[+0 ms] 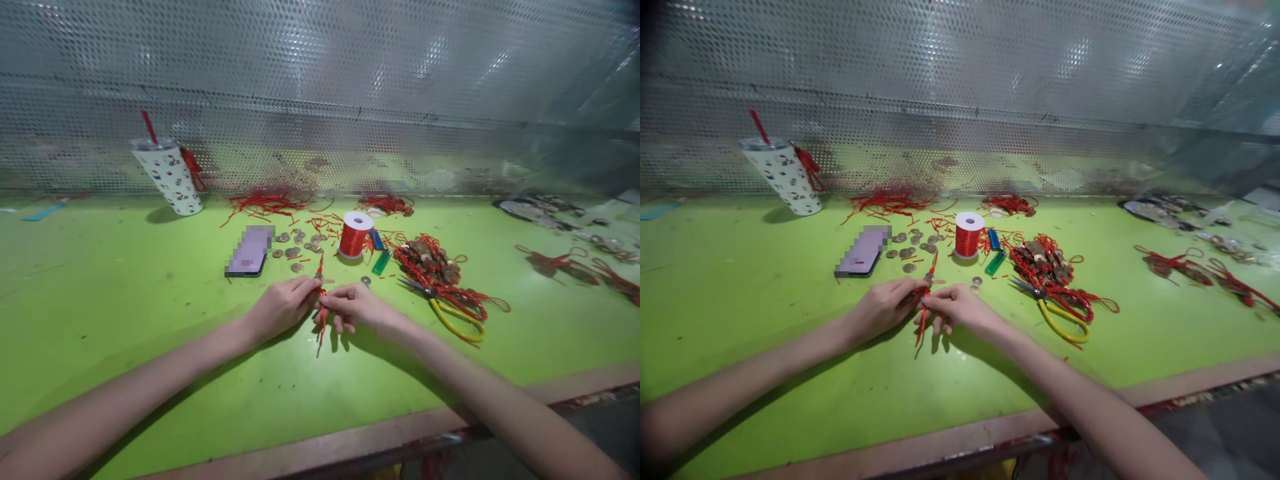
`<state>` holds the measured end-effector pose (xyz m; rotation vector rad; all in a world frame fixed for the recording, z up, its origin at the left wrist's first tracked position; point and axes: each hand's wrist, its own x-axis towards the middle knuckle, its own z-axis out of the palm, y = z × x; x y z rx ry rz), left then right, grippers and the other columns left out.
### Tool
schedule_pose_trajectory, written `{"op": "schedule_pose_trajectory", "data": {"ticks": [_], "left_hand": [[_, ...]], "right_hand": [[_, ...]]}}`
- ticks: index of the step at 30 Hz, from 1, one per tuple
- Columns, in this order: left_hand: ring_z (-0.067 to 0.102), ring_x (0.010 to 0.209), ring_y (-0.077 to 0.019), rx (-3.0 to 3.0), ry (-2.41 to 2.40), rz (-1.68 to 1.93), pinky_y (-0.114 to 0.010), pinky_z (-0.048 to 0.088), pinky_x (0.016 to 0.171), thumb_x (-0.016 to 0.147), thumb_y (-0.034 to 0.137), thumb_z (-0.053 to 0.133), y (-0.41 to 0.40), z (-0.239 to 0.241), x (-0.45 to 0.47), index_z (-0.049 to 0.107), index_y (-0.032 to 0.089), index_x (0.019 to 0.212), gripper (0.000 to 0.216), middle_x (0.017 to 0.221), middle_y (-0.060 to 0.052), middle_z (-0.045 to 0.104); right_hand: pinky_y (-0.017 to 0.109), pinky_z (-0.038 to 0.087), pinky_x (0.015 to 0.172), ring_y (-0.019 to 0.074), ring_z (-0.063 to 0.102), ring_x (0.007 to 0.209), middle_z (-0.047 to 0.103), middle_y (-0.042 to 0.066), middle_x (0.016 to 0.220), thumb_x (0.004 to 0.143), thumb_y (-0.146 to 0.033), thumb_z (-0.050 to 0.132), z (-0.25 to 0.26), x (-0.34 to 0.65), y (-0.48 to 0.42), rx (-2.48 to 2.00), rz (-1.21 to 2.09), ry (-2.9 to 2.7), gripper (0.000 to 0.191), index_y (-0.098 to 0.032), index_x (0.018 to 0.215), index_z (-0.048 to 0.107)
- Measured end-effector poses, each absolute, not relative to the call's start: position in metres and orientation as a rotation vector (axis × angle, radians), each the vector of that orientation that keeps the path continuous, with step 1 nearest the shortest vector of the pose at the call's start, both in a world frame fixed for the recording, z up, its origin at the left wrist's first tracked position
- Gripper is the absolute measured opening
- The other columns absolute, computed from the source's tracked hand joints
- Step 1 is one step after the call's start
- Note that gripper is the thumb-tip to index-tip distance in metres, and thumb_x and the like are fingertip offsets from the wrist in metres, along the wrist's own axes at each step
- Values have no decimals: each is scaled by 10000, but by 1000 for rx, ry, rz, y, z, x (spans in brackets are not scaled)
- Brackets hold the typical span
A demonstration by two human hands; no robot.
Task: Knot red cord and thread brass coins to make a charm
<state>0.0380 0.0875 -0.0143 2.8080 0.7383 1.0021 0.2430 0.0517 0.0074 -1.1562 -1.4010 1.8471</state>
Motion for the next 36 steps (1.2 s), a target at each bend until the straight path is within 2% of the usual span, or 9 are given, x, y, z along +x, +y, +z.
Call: {"op": "schedule_pose_trajectory", "data": {"ticks": [3, 6, 9, 14, 17, 20, 24, 31, 36], "left_hand": [[691, 735, -171, 2463, 864, 968, -296, 565, 673, 975, 223, 543, 87, -5, 40, 617, 154, 1107, 167, 870, -56, 729], [663, 648, -160, 2161, 987, 935, -279, 541, 587, 939, 279, 594, 88, 4, 41, 638, 151, 988, 144, 779, -39, 706], [652, 563, -158, 1862, 1036, 778, -272, 521, 522, 900, 339, 642, 90, 8, 43, 641, 149, 867, 194, 693, -33, 692], [581, 467, -130, 1498, 935, 507, -248, 472, 458, 865, 439, 682, 93, 6, 44, 692, 145, 788, 304, 555, -11, 631], [484, 441, -97, 1438, 901, 576, -218, 364, 413, 861, 444, 684, 90, 4, 45, 719, 164, 770, 296, 525, 18, 571], [429, 441, -91, 1375, 969, 641, -222, 298, 399, 844, 439, 708, 85, 3, 47, 745, 170, 769, 282, 510, 29, 525], [421, 445, -97, 1402, 938, 766, -231, 271, 379, 831, 410, 738, 79, 3, 50, 792, 179, 817, 237, 539, 0, 584], [498, 451, -108, 1442, 933, 817, -232, 337, 375, 826, 352, 760, 71, 0, 54, 802, 172, 888, 195, 654, -55, 728], [622, 535, -155, 1311, 922, 835, -267, 471, 450, 801, 353, 776, 66, -1, 57, 765, 158, 816, 196, 714, -70, 753]], "right_hand": [[199, 389, 399, 87, 552, 468, 678, 17, 607, 949, -311, 642, 4, 247, 56, -1196, 1788, -1276, 230, -171, 794, 737], [195, 406, 411, 88, 601, 530, 761, 83, 825, 951, -280, 631, 1, 249, 60, -1219, 1759, -1166, 193, -154, 848, 736], [183, 432, 442, 98, 656, 604, 764, 103, 901, 960, -285, 616, 0, 247, 59, -1190, 1758, -1130, 191, -145, 872, 711], [188, 434, 446, 90, 612, 547, 714, 49, 770, 954, -361, 622, 1, 244, 55, -1117, 1747, -1252, 238, -153, 850, 669], [197, 397, 430, 77, 519, 470, 676, 20, 669, 975, -410, 578, 3, 242, 50, -1118, 1658, -1431, 296, -157, 842, 657], [209, 383, 439, 84, 504, 464, 666, 17, 641, 990, -409, 541, 6, 237, 43, -1155, 1519, -1574, 316, -159, 832, 653], [230, 409, 479, 96, 537, 471, 642, 4, 626, 986, -323, 529, 6, 230, 36, -1192, 1344, -1639, 314, -173, 725, 621], [259, 438, 555, 120, 557, 498, 616, -9, 565, 970, -196, 490, 1, 228, 32, -1214, 1052, -1745, 326, -178, 677, 632], [271, 480, 578, 133, 597, 561, 659, 0, 685, 988, -273, 496, 0, 225, 29, -1141, 1236, -1711, 246, -181, 834, 665]]}}
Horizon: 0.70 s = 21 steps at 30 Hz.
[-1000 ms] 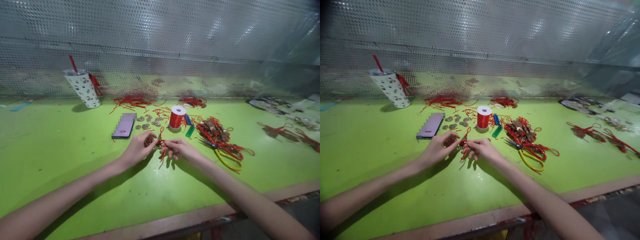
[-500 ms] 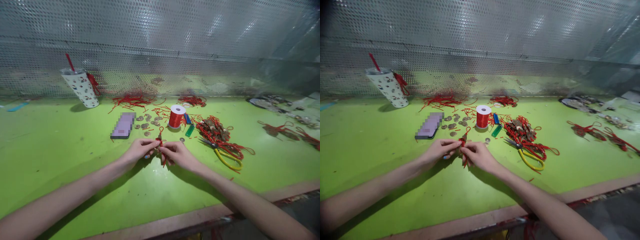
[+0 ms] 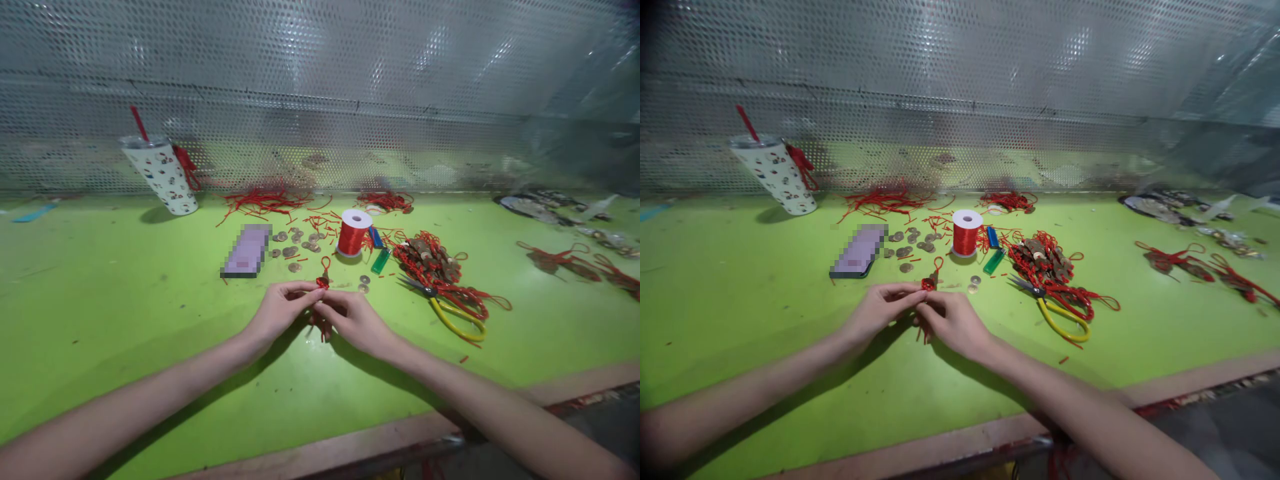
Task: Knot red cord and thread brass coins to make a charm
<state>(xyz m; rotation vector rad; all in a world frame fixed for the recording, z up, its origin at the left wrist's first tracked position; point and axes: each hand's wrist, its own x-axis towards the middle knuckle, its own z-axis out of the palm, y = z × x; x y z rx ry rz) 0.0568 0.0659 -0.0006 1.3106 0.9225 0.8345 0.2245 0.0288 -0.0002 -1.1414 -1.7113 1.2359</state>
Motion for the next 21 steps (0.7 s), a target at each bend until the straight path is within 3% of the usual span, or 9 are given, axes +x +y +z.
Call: {"op": "schedule_pose_trajectory", "data": {"ticks": [5, 9, 12, 15, 17, 21], "left_hand": [[544, 478, -110, 1196, 987, 798, -231, 419, 433, 794, 403, 781, 67, 3, 56, 746, 141, 845, 269, 630, -30, 683], [439, 435, -63, 1238, 979, 786, -194, 339, 426, 816, 430, 761, 71, 8, 55, 719, 138, 909, 309, 547, 34, 577], [471, 443, -53, 1286, 877, 703, -196, 331, 430, 813, 454, 755, 71, 14, 55, 689, 143, 911, 333, 701, -13, 686], [512, 461, -63, 1353, 783, 630, -214, 364, 454, 805, 474, 754, 69, 19, 54, 680, 149, 889, 344, 802, -46, 724], [506, 465, -64, 1387, 765, 630, -219, 371, 470, 809, 472, 752, 68, 18, 51, 684, 148, 883, 339, 762, -35, 705], [482, 460, -69, 1430, 831, 648, -217, 336, 463, 809, 482, 744, 73, 9, 42, 675, 145, 878, 350, 676, -16, 666]], "right_hand": [[278, 468, 595, 133, 601, 591, 698, 23, 749, 1000, -331, 514, 3, 229, 32, -1136, 1190, -1815, 267, -176, 870, 688], [291, 433, 562, 147, 575, 582, 672, 27, 690, 994, -419, 527, 8, 244, 43, -1272, 920, -1730, 352, -177, 786, 675], [364, 502, 769, 214, 642, 874, 712, 75, 943, 975, -415, 572, 13, 255, 52, -1239, 697, -1753, 245, -200, 943, 684], [455, 428, 1017, 253, 577, 1147, 683, 94, 1163, 992, -398, 547, 15, 259, 57, -1099, 693, -1959, 224, -224, 982, 687], [451, 423, 1019, 244, 589, 1120, 688, 86, 1134, 1009, -388, 514, 16, 258, 58, -1042, 782, -2023, 254, -223, 910, 680], [372, 473, 837, 200, 625, 878, 691, 47, 923, 1008, -382, 526, 17, 256, 57, -1092, 960, -1928, 243, -220, 867, 640]]}}
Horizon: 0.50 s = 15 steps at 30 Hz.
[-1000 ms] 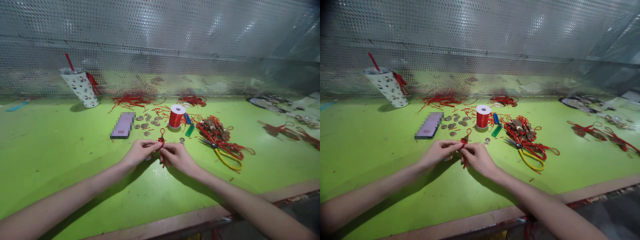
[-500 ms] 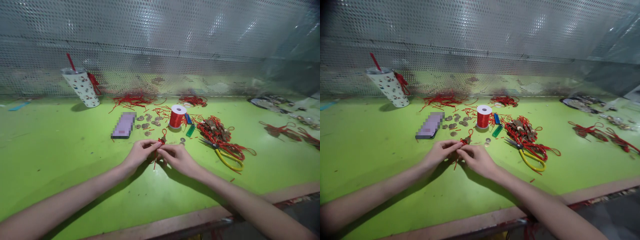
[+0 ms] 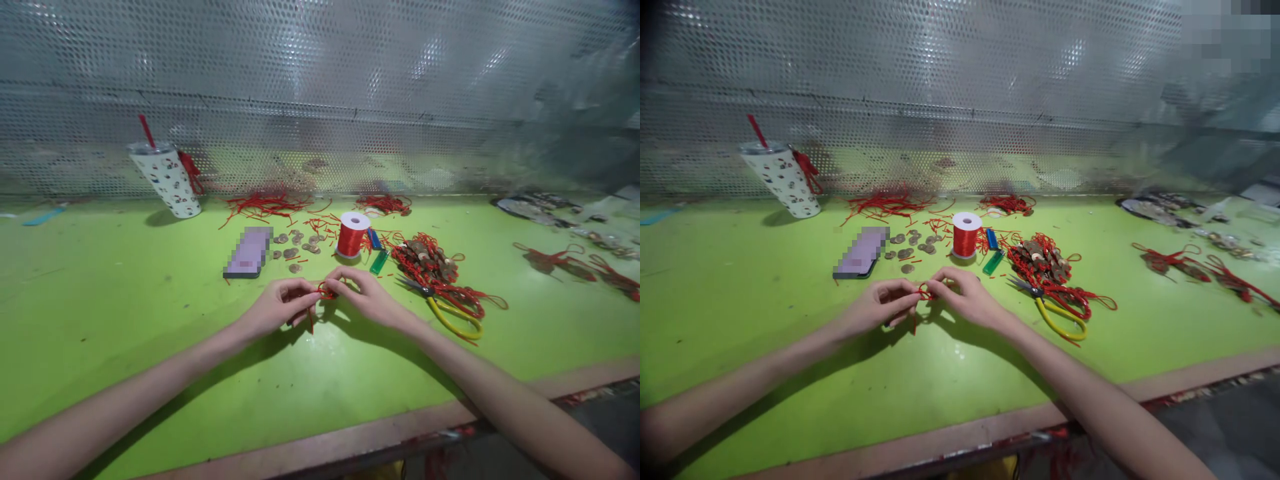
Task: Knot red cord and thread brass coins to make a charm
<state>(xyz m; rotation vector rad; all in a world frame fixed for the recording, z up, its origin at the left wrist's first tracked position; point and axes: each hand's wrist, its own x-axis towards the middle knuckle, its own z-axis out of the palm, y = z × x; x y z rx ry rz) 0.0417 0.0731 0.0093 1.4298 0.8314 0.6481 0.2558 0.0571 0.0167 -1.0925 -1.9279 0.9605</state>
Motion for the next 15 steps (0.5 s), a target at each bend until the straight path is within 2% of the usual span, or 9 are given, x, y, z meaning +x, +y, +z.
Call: {"op": "schedule_pose_trajectory", "data": {"ticks": [6, 10, 15], "left_hand": [[452, 460, -75, 1462, 925, 687, -221, 319, 471, 799, 498, 740, 79, 4, 35, 634, 145, 802, 369, 567, 16, 587], [424, 474, -69, 1392, 905, 719, -212, 283, 463, 807, 504, 726, 75, 6, 36, 592, 158, 821, 371, 593, 32, 559], [396, 510, -70, 1392, 923, 793, -207, 258, 489, 850, 449, 681, 73, 5, 34, 558, 169, 838, 306, 593, 62, 474]], "right_hand": [[301, 388, 639, 152, 494, 662, 545, -14, 711, 1006, -441, 502, 16, 257, 57, -1158, 1089, -1837, 320, -204, 797, 550], [304, 386, 662, 160, 511, 716, 572, 4, 785, 1011, -438, 492, 13, 259, 58, -1165, 1075, -1853, 307, -200, 837, 576], [321, 415, 718, 183, 571, 811, 682, 59, 943, 995, -439, 540, 12, 257, 55, -1206, 1134, -1894, 286, -191, 1029, 679]]}}
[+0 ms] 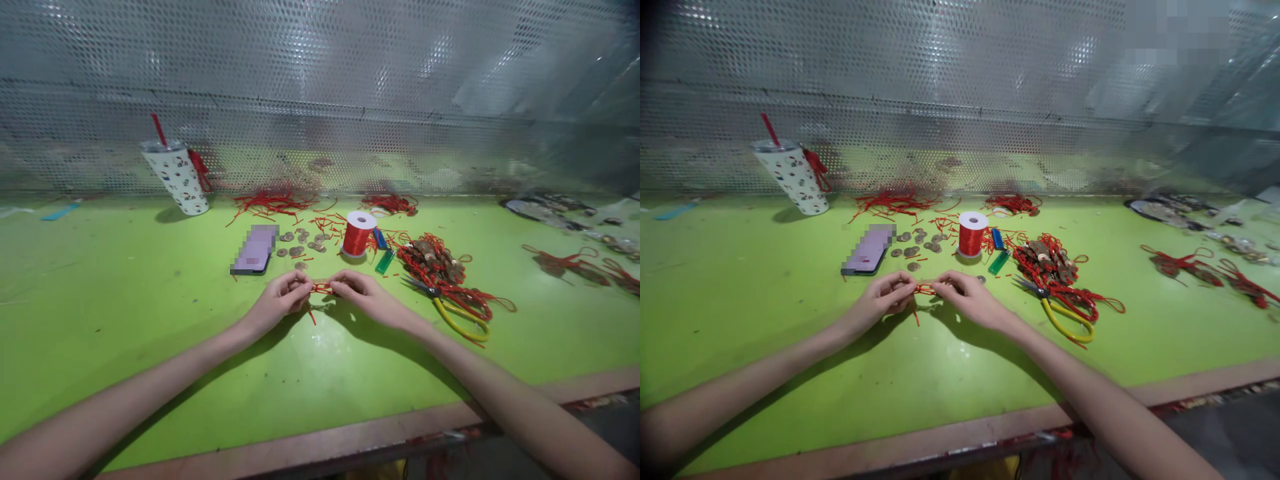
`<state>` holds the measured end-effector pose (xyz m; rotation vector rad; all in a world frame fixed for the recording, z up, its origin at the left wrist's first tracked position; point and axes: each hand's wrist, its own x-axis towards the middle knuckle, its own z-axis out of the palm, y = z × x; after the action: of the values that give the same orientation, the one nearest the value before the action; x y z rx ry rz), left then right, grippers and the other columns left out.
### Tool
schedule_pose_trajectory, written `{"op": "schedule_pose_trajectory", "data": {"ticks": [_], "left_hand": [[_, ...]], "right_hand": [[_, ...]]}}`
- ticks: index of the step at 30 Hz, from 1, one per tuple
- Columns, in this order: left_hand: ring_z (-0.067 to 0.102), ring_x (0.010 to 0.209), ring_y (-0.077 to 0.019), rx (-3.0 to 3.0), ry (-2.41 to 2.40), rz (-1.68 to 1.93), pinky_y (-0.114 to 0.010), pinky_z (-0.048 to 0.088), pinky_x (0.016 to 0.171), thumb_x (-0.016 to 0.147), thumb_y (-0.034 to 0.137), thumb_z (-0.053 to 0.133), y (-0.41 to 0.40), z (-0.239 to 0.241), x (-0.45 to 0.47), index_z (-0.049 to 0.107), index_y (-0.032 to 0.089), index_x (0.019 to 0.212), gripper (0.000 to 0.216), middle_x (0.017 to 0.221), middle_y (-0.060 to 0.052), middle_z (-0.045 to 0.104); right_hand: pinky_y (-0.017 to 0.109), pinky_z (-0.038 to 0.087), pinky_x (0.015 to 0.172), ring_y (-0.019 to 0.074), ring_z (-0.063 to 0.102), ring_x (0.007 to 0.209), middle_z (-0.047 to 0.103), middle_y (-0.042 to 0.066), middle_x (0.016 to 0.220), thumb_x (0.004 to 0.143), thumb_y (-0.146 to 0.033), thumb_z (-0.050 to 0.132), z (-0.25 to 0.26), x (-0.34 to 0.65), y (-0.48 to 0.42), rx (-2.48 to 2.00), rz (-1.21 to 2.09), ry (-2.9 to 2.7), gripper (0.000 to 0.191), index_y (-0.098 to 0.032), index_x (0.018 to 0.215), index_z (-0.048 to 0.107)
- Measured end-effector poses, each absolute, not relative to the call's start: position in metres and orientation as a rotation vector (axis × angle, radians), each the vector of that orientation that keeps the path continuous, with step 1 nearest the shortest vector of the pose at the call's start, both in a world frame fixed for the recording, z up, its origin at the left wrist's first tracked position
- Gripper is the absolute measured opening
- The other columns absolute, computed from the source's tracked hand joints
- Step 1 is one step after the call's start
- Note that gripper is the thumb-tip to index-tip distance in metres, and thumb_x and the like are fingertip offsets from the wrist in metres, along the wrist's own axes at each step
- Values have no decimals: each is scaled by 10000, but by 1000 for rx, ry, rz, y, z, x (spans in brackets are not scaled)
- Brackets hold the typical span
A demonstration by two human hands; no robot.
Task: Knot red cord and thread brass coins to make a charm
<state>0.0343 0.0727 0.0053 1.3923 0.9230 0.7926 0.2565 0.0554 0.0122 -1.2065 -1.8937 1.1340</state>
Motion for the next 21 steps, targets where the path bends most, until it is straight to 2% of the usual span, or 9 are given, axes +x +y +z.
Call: {"op": "schedule_pose_trajectory", "data": {"ticks": [3, 6, 11, 16, 21], "left_hand": [[379, 517, -76, 1436, 946, 864, -216, 268, 496, 883, 408, 642, 73, 4, 33, 552, 175, 856, 252, 592, 69, 444], [369, 522, -82, 1454, 943, 897, -223, 280, 501, 904, 386, 621, 73, 2, 33, 543, 180, 869, 224, 600, 69, 438], [359, 521, -84, 1467, 896, 897, -224, 270, 497, 910, 388, 619, 72, -2, 34, 536, 179, 864, 230, 589, 72, 421], [341, 511, -77, 1424, 863, 882, -220, 254, 492, 904, 416, 631, 72, -4, 34, 523, 180, 850, 265, 587, 80, 392], [352, 519, -80, 1426, 840, 911, -219, 265, 496, 922, 408, 619, 69, 1, 34, 529, 181, 869, 249, 597, 76, 404]], "right_hand": [[319, 420, 707, 186, 584, 819, 702, 72, 984, 976, -422, 582, 15, 256, 54, -1220, 1195, -1912, 291, -189, 1106, 699], [305, 430, 694, 178, 593, 820, 698, 67, 970, 973, -413, 586, 17, 258, 54, -1174, 1278, -1897, 276, -185, 1076, 701], [284, 454, 598, 134, 582, 632, 687, 41, 829, 991, -457, 543, 15, 259, 55, -1124, 1501, -1817, 302, -177, 1004, 654], [339, 545, 794, 170, 678, 801, 704, 65, 889, 961, -415, 606, 12, 255, 53, -1019, 1550, -1724, 248, -169, 974, 639], [351, 541, 807, 167, 670, 841, 708, 84, 1029, 927, -285, 638, 9, 249, 50, -1011, 1598, -1620, 256, -179, 1159, 612]]}}
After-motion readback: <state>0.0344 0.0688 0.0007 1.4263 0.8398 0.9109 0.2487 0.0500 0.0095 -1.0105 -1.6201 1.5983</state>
